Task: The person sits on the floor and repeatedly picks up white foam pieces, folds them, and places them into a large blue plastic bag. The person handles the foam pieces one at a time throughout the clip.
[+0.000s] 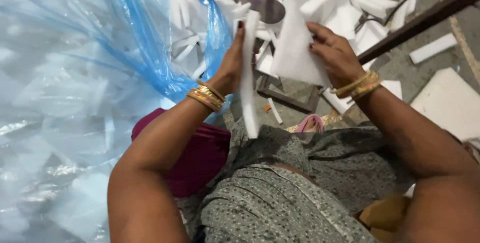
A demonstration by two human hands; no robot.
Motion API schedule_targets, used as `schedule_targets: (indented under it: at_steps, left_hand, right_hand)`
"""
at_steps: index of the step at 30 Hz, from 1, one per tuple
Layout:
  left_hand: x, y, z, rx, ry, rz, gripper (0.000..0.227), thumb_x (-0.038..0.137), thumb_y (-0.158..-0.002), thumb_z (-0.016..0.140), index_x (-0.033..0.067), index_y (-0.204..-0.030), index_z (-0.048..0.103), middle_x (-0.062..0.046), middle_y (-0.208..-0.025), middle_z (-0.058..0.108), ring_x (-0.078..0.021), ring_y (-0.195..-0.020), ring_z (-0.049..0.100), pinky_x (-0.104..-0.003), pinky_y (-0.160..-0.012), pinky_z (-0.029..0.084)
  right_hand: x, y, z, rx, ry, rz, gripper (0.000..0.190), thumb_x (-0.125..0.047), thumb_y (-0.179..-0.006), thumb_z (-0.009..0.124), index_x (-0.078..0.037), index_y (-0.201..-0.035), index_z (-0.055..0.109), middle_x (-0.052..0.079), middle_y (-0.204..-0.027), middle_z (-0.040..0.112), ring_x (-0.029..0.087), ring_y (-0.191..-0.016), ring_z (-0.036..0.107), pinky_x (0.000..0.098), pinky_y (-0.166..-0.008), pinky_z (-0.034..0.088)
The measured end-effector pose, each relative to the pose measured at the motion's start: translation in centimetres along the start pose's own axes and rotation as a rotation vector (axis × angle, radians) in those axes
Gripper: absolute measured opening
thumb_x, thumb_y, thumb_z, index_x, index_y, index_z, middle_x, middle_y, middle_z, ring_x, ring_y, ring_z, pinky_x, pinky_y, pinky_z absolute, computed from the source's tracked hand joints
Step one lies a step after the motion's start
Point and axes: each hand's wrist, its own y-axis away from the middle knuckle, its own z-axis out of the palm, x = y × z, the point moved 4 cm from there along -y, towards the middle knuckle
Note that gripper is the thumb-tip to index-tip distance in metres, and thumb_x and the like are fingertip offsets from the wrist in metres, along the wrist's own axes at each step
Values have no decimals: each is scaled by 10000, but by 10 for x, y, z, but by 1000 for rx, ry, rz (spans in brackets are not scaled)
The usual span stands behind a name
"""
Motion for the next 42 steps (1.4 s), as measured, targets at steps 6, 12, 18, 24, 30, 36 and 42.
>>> schedule_targets:
  at_steps: [6, 12, 18, 24, 30, 36, 42]
  left_hand:
    - [-7, 14, 41, -55, 266, -77, 566, 659, -977, 434, 142, -1142, 593, -15, -869, 524, -155, -673, 497, -339, -568, 484]
    - [-17, 3, 52, -160, 334, 125, 522, 426, -1071, 430, 220, -1543, 347, -41, -1317, 572, -154, -1050, 605, -358, -935, 570]
    - [-24, -7, 52, -181, 398, 102, 566, 475, -1068, 429, 200, -1554, 332, -62, -1383, 549, -185, -1174, 601, -365, -993, 558]
    - [-26, -12, 57, -167, 399, 26, 588, 489, -1055, 433, 179, -1548, 345, -92, -1381, 559, -212, -1185, 608, -383, -985, 567]
    - [-28, -13, 59, -146, 331, -86, 604, 501, -1031, 336, 211, -1553, 249, -145, -1410, 512, -259, -1205, 624, -433, -958, 611]
    - [-33, -16, 62, -121, 281, -85, 621, 512, -1033, 327, 229, -1574, 214, -166, -1442, 493, -281, -1231, 606, -434, -968, 606]
    - [-36, -25, 69, -172, 363, -60, 621, 541, -1021, 372, 211, -1543, 304, -150, -1400, 533, -279, -1192, 615, -438, -954, 595]
  right_hand:
    - [9, 17, 6, -97, -52, 20, 624, 24, -916, 545, -39, -1532, 462, 68, -1473, 575, 125, -1196, 599, 266, -1026, 528]
    - [41, -1, 5, -122, -12, 25, 565, -33, -973, 627, -78, -1521, 497, 69, -1265, 680, 119, -1088, 643, 266, -938, 550]
    - [60, -12, -2, -140, -67, -25, 559, -40, -989, 647, -91, -1526, 503, 53, -1254, 677, 108, -1113, 634, 268, -967, 543]
    - [63, -15, -9, -129, -7, -40, 557, -55, -983, 657, -88, -1522, 522, 61, -1263, 677, 117, -1101, 629, 271, -960, 540]
    - [64, -16, -10, -158, -59, 17, 545, -66, -966, 656, -95, -1494, 523, 41, -1280, 686, 114, -1114, 641, 277, -960, 555]
    - [66, -17, -9, -162, -130, -16, 564, -40, -963, 645, -116, -1504, 502, 10, -1072, 667, 88, -982, 627, 254, -874, 552]
    - [74, -25, -23, -154, -114, 4, 538, -11, -979, 637, -114, -1501, 555, 4, -1039, 649, 87, -946, 606, 237, -854, 532]
